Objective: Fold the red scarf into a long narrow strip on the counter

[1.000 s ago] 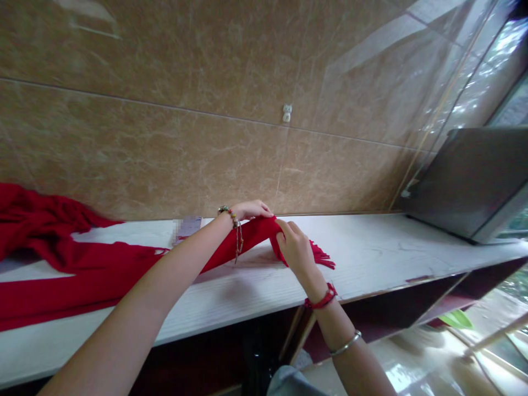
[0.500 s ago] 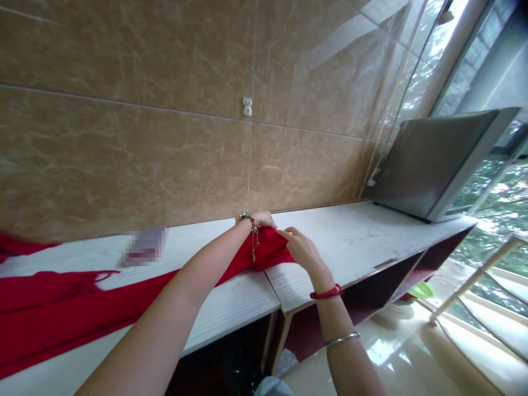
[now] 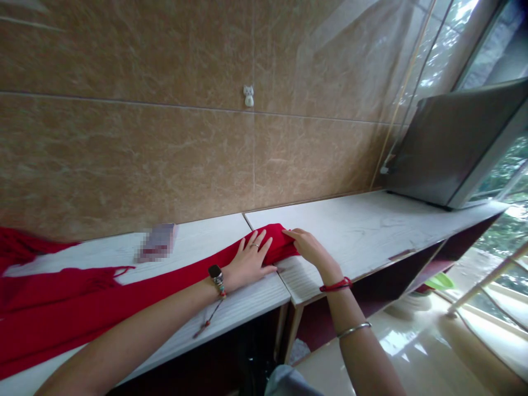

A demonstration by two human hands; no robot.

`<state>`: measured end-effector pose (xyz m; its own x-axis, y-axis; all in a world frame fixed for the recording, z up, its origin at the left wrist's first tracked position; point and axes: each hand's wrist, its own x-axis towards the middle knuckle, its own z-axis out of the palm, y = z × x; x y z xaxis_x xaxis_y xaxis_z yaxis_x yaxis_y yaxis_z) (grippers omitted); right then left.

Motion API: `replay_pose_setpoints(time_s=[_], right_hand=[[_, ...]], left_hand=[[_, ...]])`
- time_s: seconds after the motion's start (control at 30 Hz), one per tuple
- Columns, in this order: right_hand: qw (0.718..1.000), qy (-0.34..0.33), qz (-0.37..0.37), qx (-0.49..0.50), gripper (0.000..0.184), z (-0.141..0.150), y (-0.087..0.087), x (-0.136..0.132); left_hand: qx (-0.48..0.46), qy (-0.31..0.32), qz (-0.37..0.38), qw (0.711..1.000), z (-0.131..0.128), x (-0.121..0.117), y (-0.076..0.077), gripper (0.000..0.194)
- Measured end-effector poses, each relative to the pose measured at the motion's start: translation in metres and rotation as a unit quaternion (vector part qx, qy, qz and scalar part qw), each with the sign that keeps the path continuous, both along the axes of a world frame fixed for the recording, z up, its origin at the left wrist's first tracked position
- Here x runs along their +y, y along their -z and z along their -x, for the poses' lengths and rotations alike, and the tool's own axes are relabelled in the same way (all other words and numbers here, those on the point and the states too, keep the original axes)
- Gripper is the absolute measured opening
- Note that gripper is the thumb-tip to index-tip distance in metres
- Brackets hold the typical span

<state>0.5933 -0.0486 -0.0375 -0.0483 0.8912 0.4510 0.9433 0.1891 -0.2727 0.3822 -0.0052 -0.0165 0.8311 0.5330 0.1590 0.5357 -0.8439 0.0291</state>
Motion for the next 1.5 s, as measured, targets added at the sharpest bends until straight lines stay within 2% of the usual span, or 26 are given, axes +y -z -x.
replay_pose_setpoints(time_s=[0.07, 0.2, 0.3, 0.4, 0.47, 0.57, 0.67, 0.77, 0.9, 1.0, 1.07, 1.13, 1.2, 1.3, 1.4, 1.5], right_hand=[[1.0, -0.005, -0.009, 0.008, 0.058, -0.001, 0.003, 0.002], [1.0, -0.016, -0.012, 0.016, 0.063, -0.005, 0.002, 0.001], [0.999, -0.009, -0.042, 0.025, 0.063, -0.006, -0.007, 0.0], [0.993, 0.012, -0.106, 0.051, 0.052, 0.0, -0.016, 0.003], [0.99, 0.012, -0.124, 0.063, 0.045, 0.006, -0.015, 0.01], [0.996, 0.003, -0.071, 0.049, 0.042, 0.014, -0.001, 0.023], [0.999, 0.025, 0.003, 0.022, 0.045, 0.013, 0.016, 0.032], [0.998, 0.043, 0.035, -0.006, 0.047, 0.007, 0.025, 0.032], [0.992, 0.101, 0.068, -0.038, 0.051, 0.006, 0.017, 0.022], [0.986, 0.151, 0.038, -0.064, 0.054, 0.015, 0.003, 0.02], [0.988, 0.133, 0.007, -0.078, 0.054, 0.024, -0.005, 0.025], [0.991, 0.096, 0.008, -0.091, 0.052, 0.034, -0.008, 0.033], [0.99, 0.073, 0.041, -0.112, 0.048, 0.042, -0.005, 0.039], [0.986, 0.072, 0.078, -0.125, 0.043, 0.044, 0.004, 0.041], [0.987, 0.088, 0.086, -0.102, 0.042, 0.035, 0.013, 0.037], [0.987, 0.103, 0.104, -0.072, 0.043, 0.025, 0.018, 0.034]], left_hand=[[-0.002, 0.0, 0.0, 1.0, -0.005, -0.001, 0.0, 0.069], [-0.033, -0.009, 0.009, 0.999, -0.035, 0.01, -0.004, 0.05], [-0.023, -0.018, 0.016, 0.999, -0.05, 0.013, 0.001, 0.049], [-0.02, -0.025, 0.0, 0.999, -0.051, 0.012, 0.009, 0.05], [-0.016, -0.021, -0.001, 1.0, -0.049, 0.011, 0.012, 0.05], [-0.025, -0.022, 0.01, 0.999, -0.046, 0.011, 0.013, 0.052], [-0.062, -0.058, 0.003, 0.996, -0.04, 0.009, 0.017, 0.059], [-0.085, -0.079, -0.009, 0.993, -0.032, 0.007, 0.024, 0.066], [-0.096, -0.063, -0.019, 0.993, -0.026, 0.006, 0.032, 0.067], [-0.1, -0.061, -0.021, 0.993, -0.026, 0.008, 0.033, 0.067], [-0.099, -0.058, -0.02, 0.993, -0.026, 0.008, 0.033, 0.066], [-0.098, -0.053, -0.017, 0.994, -0.025, 0.008, 0.031, 0.066], [-0.098, -0.057, -0.009, 0.993, -0.024, 0.006, 0.03, 0.066], [-0.099, -0.091, 0.008, 0.991, -0.022, 0.003, 0.028, 0.07], [-0.094, -0.108, 0.024, 0.989, -0.021, 0.002, 0.029, 0.074], [-0.092, -0.097, 0.029, 0.991, -0.021, 0.003, 0.031, 0.074]])
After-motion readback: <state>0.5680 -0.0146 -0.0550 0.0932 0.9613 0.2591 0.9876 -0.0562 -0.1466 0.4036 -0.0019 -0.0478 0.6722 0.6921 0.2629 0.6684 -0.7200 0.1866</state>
